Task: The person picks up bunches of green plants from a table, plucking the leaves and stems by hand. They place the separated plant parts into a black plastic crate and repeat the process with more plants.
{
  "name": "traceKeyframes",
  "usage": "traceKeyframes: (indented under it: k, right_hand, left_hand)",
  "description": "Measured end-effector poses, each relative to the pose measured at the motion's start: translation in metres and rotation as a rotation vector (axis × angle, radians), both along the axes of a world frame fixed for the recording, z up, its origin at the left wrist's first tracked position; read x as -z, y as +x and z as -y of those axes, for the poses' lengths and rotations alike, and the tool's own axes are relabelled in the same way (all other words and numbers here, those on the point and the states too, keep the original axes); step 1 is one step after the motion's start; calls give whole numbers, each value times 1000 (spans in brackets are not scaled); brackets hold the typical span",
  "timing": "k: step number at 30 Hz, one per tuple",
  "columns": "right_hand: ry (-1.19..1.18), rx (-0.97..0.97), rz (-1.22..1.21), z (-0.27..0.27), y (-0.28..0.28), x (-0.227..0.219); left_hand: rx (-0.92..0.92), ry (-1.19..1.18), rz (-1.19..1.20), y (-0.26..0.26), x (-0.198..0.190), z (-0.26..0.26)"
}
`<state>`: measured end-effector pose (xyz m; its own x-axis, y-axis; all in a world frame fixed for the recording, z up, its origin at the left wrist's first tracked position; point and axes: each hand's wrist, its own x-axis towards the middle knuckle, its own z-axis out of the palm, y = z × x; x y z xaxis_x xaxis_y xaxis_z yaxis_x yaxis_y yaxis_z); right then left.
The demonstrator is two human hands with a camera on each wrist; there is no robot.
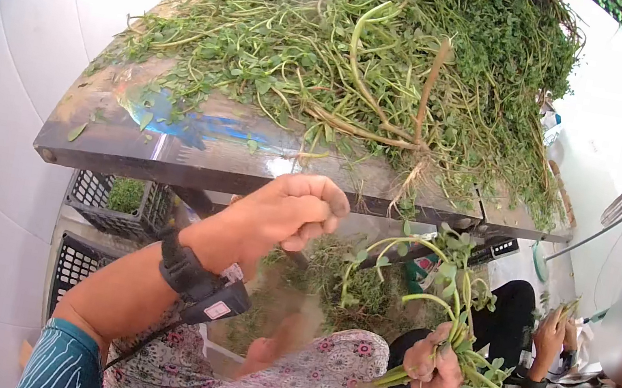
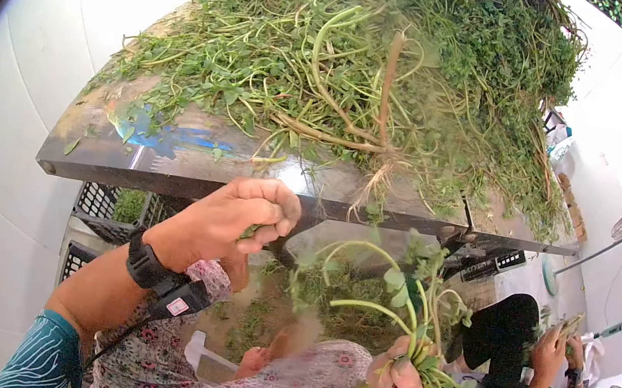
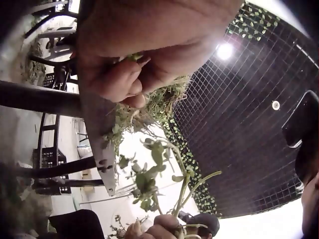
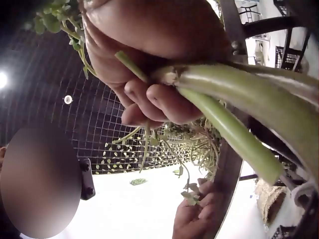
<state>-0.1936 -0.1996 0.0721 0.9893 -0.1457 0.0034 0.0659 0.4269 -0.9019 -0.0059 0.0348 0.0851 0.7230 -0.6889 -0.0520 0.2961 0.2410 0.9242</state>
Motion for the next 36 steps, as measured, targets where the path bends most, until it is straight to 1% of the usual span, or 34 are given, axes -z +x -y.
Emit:
traceKeyframes:
  k: [2,4,5,6,7,10,14,16,19,20,22,23,24,25,27,28,31,34,36]
  right_hand:
    - [24,-52,14,-3,-1,3]
    - [13,-96,15,-5,0,3]
    - [26,-94,7,-6,1,3]
    - [38,-92,-1,-7,2,3]
    - [51,-88,-9,-8,3,3]
    - [-27,-53,-30,-12,6,4]
    - [-165,-33,-33,-13,8,16]
    - [-152,-47,-35,-12,8,16]
    - [-152,-26,-30,-13,9,15]
    - [-155,-11,-27,-14,8,15]
    - [-77,23,-24,-9,6,15]
    - [-38,41,-22,-5,5,15]
    - [-44,22,32,2,5,12]
    - [48,29,49,8,5,10]
    - [35,66,96,18,4,4]
    - [48,146,81,20,3,2]
    - [5,159,107,37,2,3]
    - [69,190,97,40,2,2]
    - [96,204,74,38,1,3]
  left_hand:
    - [6,56,8,-3,-1,4]
    - [68,41,-4,-6,1,8]
    - [100,32,-11,-7,0,8]
    - [187,56,41,-8,-4,5]
    - [196,23,36,-11,-7,5]
    - [226,-47,49,-18,-15,6]
    - [296,-96,-56,-20,-15,11]
    - [355,-155,-138,-19,-12,11]
    - [425,-158,-166,-16,-4,12]
    - [397,-94,-132,-17,-5,11]
    - [342,33,-65,-22,-11,9]
    - [358,78,-37,-23,-12,8]
    - [374,123,-7,-23,-13,7]
    - [390,169,22,-23,-13,6]
    - [430,196,246,-25,-5,8]
    - [450,209,358,-26,-2,9]
    - [523,317,214,-27,-11,7]
    - [522,305,201,-25,-13,5]
    - [473,336,128,-26,-20,3]
